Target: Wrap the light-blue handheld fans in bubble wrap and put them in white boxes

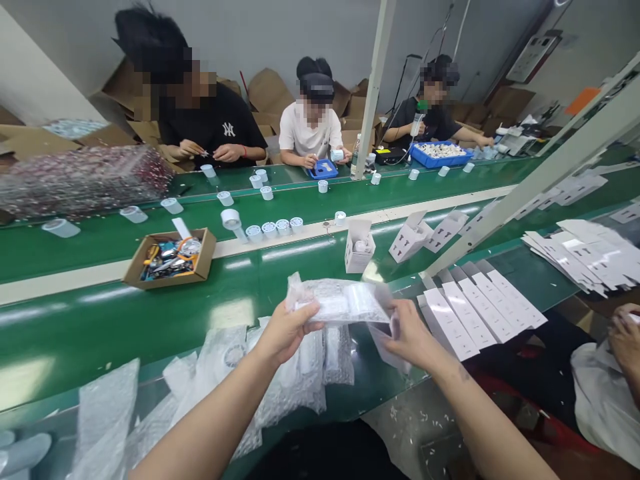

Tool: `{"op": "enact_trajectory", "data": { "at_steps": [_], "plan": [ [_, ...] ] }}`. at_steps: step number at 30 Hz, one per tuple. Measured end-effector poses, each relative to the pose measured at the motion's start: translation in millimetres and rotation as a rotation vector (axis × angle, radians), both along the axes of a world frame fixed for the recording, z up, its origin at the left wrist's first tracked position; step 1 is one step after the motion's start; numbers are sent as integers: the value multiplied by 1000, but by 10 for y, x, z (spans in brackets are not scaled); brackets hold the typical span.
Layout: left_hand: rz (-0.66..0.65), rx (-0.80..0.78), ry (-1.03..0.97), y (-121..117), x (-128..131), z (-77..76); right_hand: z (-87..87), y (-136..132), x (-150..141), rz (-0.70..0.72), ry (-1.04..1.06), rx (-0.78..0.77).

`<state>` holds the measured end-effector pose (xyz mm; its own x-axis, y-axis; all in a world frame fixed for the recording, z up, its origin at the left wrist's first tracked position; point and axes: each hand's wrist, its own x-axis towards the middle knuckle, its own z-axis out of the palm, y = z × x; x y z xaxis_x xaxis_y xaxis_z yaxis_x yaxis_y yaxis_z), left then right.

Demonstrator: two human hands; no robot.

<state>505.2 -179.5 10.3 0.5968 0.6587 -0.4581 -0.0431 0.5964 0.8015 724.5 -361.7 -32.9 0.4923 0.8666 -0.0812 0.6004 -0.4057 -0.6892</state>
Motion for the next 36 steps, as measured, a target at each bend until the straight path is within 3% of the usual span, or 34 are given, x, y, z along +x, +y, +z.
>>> {"op": "enact_trajectory", "data": {
  "at_steps": [3, 7, 9, 13, 17, 20, 23, 25, 27, 29, 32, 34, 36],
  "plan": [
    [-156, 279, 122, -72, 92, 66, -97, 41, -269, 45, -1, 190],
    [-451, 976, 537, -266, 155, 256, -322, -43, -432, -26, -18, 276],
    [-584, 1209, 704, -356, 225, 422, -366, -125, -452, 0, -8, 315],
    [-708, 1331, 919, -381, 404, 722, -382, -240, -447, 7, 14, 353],
    [-696, 1317, 955, -295, 439, 789, -430, -266, -391, 109, -1, 381],
    [-692, 1335, 994, -411, 439, 728, -428, -248, -358, 181, 0, 366],
    [-814, 1480, 913, -707, 498, 605, -393, -231, -362, 209, 66, 310],
    [-896, 1555, 839, -893, 542, 491, -398, -246, -373, 181, 103, 292],
    [-872, 1606, 811, -1004, 551, 352, -449, -285, -379, 107, 114, 315],
    [-845, 1686, 709, -1048, 513, 186, -534, -333, -377, 47, 128, 358],
    [-920, 1847, 472, -1067, 410, -72, -637, -395, -369, 7, 187, 386],
    [-928, 1943, 403, -1071, 339, -178, -622, -417, -367, -21, 225, 369],
    [-840, 2008, 290, -1061, 257, -176, -501, -408, -358, -50, 258, 314]
  ]
}}
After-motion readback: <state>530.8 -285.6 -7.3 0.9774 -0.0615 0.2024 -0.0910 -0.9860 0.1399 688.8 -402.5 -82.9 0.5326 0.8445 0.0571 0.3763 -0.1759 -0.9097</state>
